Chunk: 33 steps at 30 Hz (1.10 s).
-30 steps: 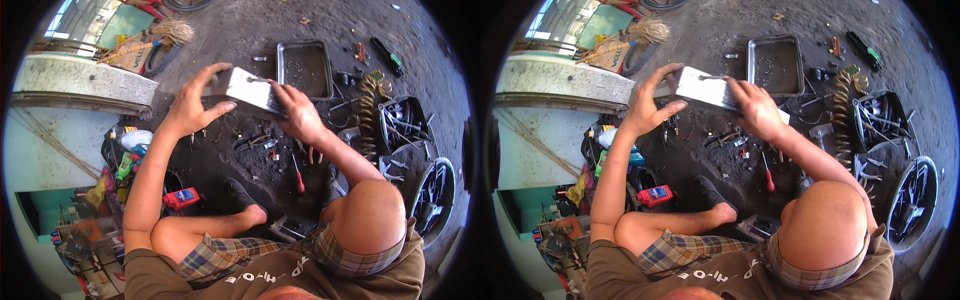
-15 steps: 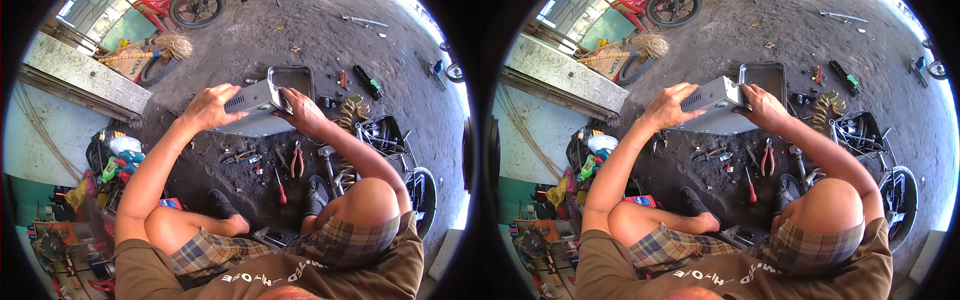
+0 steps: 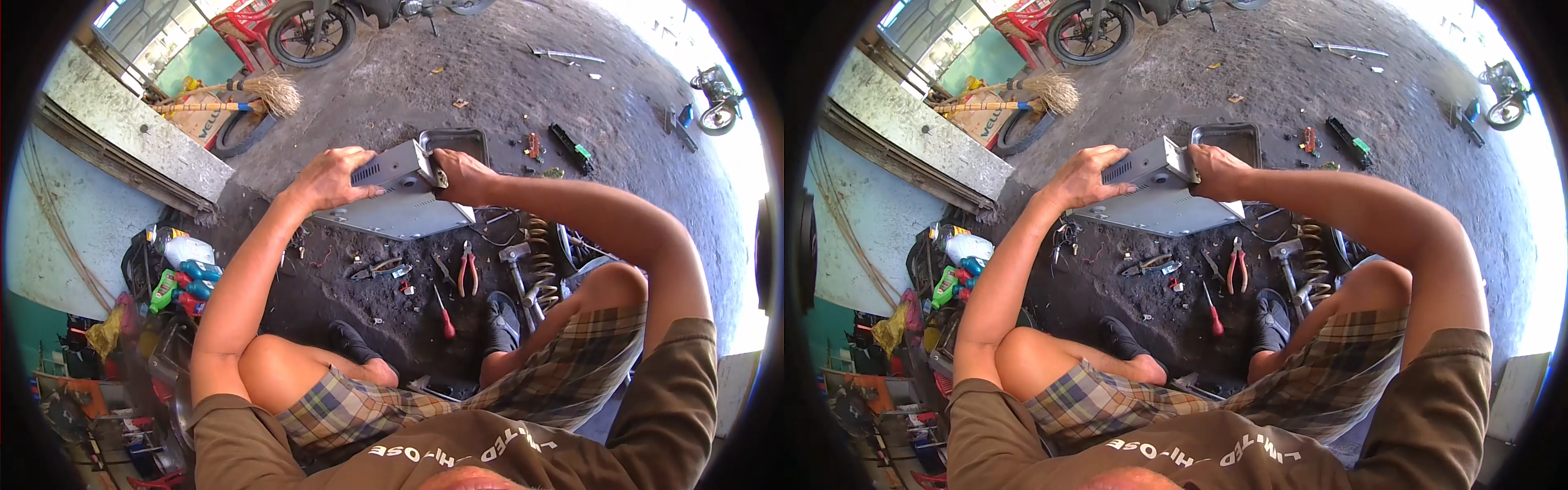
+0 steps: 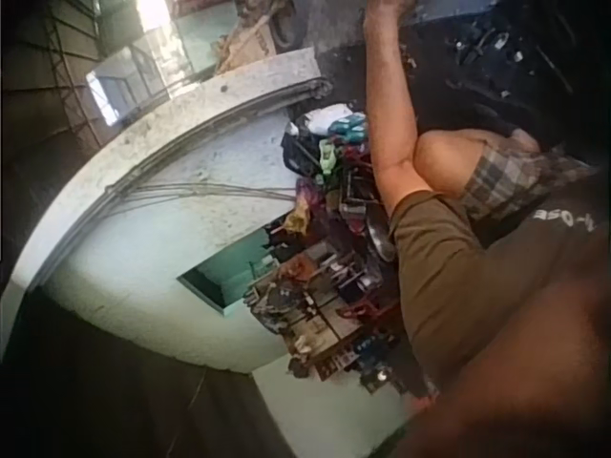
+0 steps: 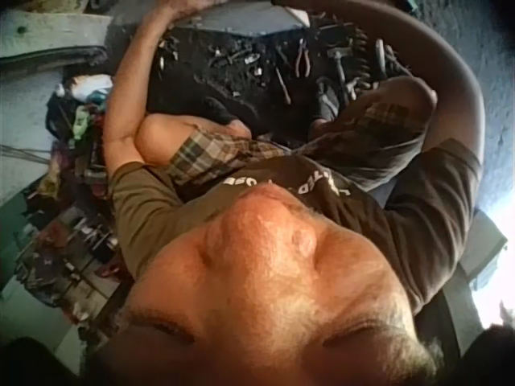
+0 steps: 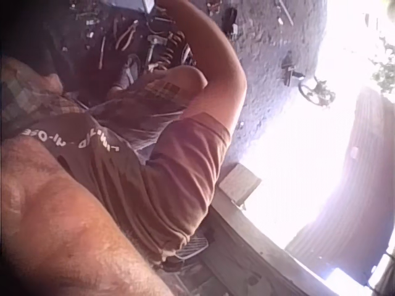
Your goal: The person sits on the floor and uses a screwdriver to remove screws from the back panel of a white electronic device. After removing the screws, the person detaches the back cover to reveal the internal components.
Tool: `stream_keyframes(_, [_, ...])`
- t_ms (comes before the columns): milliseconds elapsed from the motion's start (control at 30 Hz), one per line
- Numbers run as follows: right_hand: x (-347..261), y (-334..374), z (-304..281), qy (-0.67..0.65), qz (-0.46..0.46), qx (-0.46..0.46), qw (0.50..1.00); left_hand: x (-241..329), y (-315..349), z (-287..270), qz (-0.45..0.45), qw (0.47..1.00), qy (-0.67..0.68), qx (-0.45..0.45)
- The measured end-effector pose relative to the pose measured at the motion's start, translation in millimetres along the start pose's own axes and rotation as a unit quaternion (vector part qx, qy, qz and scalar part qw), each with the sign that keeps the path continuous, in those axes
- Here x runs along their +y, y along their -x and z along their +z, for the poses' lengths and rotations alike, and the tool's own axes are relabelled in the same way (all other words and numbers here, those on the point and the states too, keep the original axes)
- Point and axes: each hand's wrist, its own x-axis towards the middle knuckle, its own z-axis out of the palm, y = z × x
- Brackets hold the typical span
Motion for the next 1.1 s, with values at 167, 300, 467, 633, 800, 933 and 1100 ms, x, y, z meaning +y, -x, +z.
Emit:
stream_keyframes(167, [-6.2, 4.0, 2.3, -0.054, -0.06, 0.02, 0.997, -11.4, 18.7, -5.1, -0.02, 0.999, 0.041, -0.002])
stream_keyframes(300, [-13.4, 6.4, 11.2, -0.045, -0.062, -0.014, 0.997, -17.1, 29.6, -4.0, -0.006, 0.998, 0.063, -0.008])
stream_keyframes(467, [-27.4, 3.5, 16.7, -0.042, -0.074, -0.021, 0.996, -21.5, 49.4, -1.6, 0.001, 0.999, 0.045, -0.004])
stream_keyframes(633, [-27.2, -0.9, 21.0, -0.034, -0.15, -0.004, 0.988, -22.3, 67.9, 6.0, -0.007, 1.0, 0.017, 0.013])
stream_keyframes(800, [-47.7, 0.5, 18.0, 0.017, -0.076, -0.035, 0.996, 7.1, 69.0, -9.0, -0.14, 0.985, 0.084, -0.061])
stream_keyframes(933, [-57.2, 0.5, 22.6, 0.005, -0.096, 0.038, 0.995, 20.3, 70.6, -5.5, -0.158, 0.983, 0.082, -0.036])
stream_keyframes(1100, [-57.7, -0.4, 19.3, 0.01, -0.111, 0.074, 0.991, 44.7, 56.1, 3.0, -0.144, 0.989, 0.024, 0.018])
